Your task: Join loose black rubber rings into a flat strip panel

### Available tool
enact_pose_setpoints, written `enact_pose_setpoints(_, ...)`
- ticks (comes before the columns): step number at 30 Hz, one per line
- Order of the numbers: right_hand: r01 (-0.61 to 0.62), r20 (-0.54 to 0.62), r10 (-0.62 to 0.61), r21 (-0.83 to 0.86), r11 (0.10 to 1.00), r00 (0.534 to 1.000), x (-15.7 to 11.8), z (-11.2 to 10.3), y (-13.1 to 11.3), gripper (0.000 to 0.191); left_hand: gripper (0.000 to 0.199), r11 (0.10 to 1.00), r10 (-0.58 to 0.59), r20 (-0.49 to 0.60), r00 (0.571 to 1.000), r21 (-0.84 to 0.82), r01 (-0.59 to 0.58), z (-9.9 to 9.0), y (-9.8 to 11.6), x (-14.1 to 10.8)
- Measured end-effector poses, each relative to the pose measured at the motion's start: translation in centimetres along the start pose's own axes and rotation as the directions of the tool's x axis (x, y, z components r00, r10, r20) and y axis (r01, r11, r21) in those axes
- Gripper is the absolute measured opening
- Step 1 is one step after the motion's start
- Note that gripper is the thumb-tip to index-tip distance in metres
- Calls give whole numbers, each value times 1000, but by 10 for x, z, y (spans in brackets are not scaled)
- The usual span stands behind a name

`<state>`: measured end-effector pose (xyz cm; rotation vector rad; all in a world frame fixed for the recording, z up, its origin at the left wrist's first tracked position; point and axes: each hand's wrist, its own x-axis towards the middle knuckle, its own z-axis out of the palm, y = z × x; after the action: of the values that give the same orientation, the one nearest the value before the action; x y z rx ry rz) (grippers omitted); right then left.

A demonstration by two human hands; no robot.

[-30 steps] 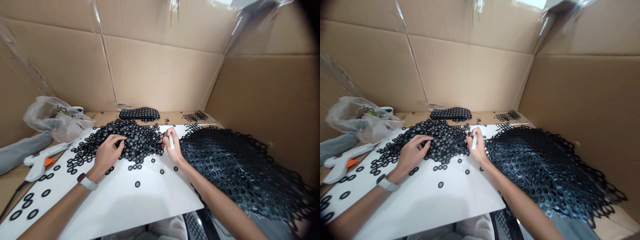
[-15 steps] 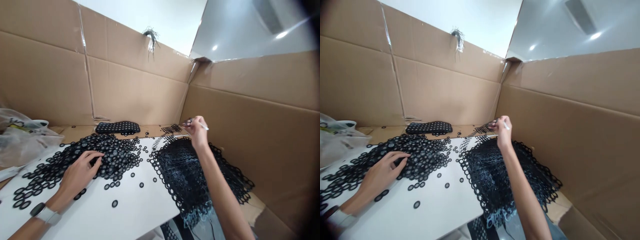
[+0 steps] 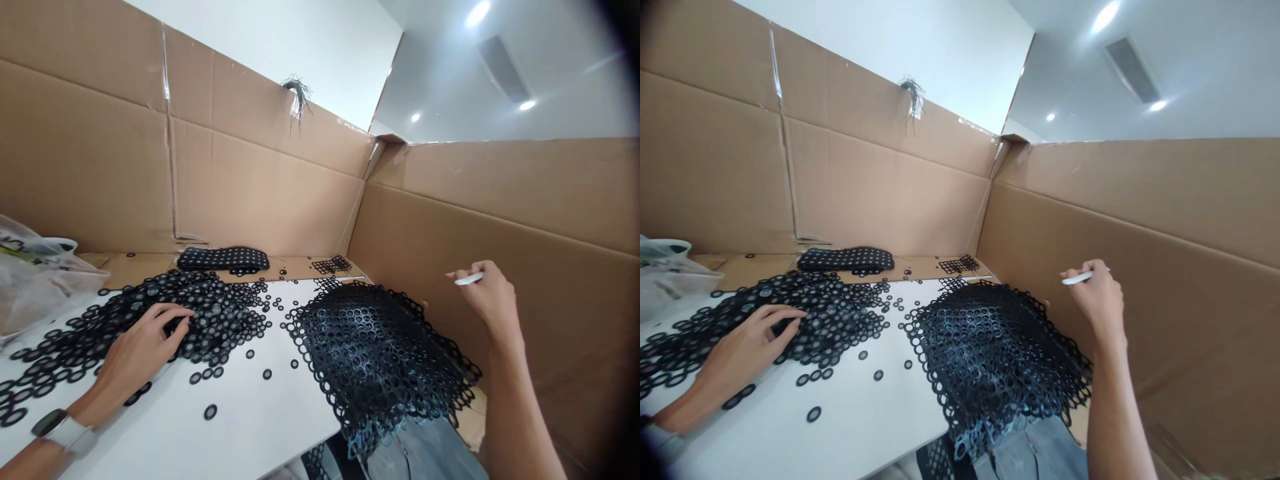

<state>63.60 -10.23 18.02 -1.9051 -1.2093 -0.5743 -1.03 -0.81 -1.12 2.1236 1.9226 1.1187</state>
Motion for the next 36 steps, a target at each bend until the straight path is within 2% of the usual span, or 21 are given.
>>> enact_pose_setpoints(3,-40,59,34,105,994,998,-1,24,-21,16,29,1000,18,-9,1000,15,-18,-1,2,-2)
enact_pose_setpoints(6,5,166,-40,207,978,985,-11,62,-58,7,34,999,35,-21,999,24,-35,1,5,-5)
enact_pose_setpoints(8,51,256,-116,248,967,960,-22,94,-89,8,35,998,50,-33,998,25,-49,2,7,-7)
enact_pose_setpoints(12,140,423,-246,265,954,872,-52,167,-162,36,34,995,95,-67,993,4,-95,5,13,-12)
enact_pose_setpoints(16,228,558,-364,299,927,746,-81,243,-234,39,31,979,192,-92,977,-49,-197,6,16,-19)
enact_pose_setpoints(19,281,618,-445,348,894,648,-93,292,-280,42,29,950,292,-94,952,-86,-300,8,16,-24)
enact_pose_setpoints(21,297,630,-479,378,877,611,-96,321,-305,42,29,929,349,-95,932,-96,-358,11,15,-27)
enact_pose_setpoints(23,305,624,-503,403,863,598,-94,346,-326,42,29,914,387,-97,917,-95,-395,13,14,-30)
enact_pose_setpoints(26,315,606,-530,431,846,594,-88,375,-347,41,28,897,426,-104,899,-81,-435,13,14,-32)
enact_pose_setpoints(29,327,600,-550,448,832,581,-85,396,-356,41,28,895,436,-95,895,-59,-443,11,15,-34)
enact_pose_setpoints(33,342,605,-562,448,826,564,-85,416,-353,41,27,896,436,-74,897,-53,-440,9,17,-35)
enact_pose_setpoints(36,354,599,-561,437,827,571,-86,426,-344,41,25,896,437,-59,898,-66,-440,10,19,-37)
